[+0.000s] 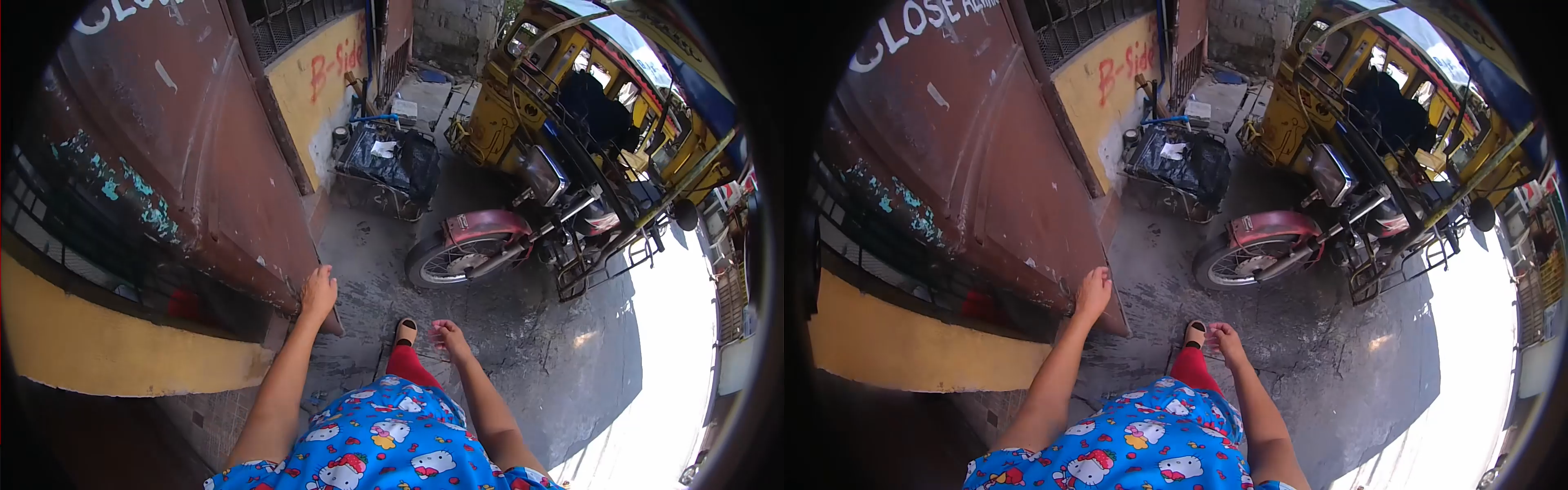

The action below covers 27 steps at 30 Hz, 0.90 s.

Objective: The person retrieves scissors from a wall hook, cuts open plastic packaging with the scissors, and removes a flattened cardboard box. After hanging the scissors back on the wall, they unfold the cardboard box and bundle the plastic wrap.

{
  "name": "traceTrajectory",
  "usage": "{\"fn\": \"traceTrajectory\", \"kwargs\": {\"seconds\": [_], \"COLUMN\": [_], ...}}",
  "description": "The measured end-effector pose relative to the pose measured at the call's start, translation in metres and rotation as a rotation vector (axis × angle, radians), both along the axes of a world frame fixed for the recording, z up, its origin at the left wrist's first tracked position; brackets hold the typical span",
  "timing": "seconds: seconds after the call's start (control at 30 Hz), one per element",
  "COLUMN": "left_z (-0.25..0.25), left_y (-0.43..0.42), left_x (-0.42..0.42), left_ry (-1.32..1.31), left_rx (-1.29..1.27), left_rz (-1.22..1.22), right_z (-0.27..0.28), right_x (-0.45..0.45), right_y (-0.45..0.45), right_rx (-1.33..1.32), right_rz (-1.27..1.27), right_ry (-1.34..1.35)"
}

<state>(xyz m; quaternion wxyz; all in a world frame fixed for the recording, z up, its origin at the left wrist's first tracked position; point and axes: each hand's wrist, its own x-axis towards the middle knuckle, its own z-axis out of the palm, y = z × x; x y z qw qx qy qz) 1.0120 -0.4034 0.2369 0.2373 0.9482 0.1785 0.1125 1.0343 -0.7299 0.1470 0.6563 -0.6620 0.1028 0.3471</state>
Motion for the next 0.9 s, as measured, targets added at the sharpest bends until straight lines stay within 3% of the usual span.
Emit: {"fn": "traceTrajectory", "kwargs": {"seconds": [0.23, 0.33, 0.43, 0.5, 0.67, 0.73, 0.83, 0.9], "left_z": [0.011, 0.007, 0.005, 0.003, -0.091, -0.1, -0.115, -0.112], "left_y": [0.003, 0.001, 0.007, 0.017, 0.102, 0.128, 0.176, 0.203], "left_x": [-0.001, -0.009, 0.001, 0.02, 0.114, 0.181, 0.271, 0.34], "left_ry": [0.204, 0.233, 0.448, 0.568, 0.35, 0.27, 0.348, 0.35], "left_rx": [-0.137, -0.001, 0.022, -0.162, -0.436, -0.704, -0.671, -0.896], "left_rz": [0.266, 0.326, 0.354, 0.462, 0.439, 0.453, 0.318, 0.399], "right_z": [0.02, 0.03, 0.021, 0.021, -0.009, -0.012, -0.038, -0.057], "right_x": [0.187, 0.238, 0.278, 0.298, 0.343, 0.367, 0.409, 0.437], "right_y": [0.099, 0.112, 0.111, 0.115, 0.135, 0.149, 0.162, 0.169], "right_rx": [0.159, 0.227, 0.198, 0.239, 0.322, 0.306, 0.278, 0.276], "right_rz": [0.133, 0.163, 0.113, 0.018, -0.161, -0.284, -0.44, -0.62], "right_ry": [0.047, 0.104, 0.164, 0.208, 0.276, 0.334, 0.394, 0.443]}}
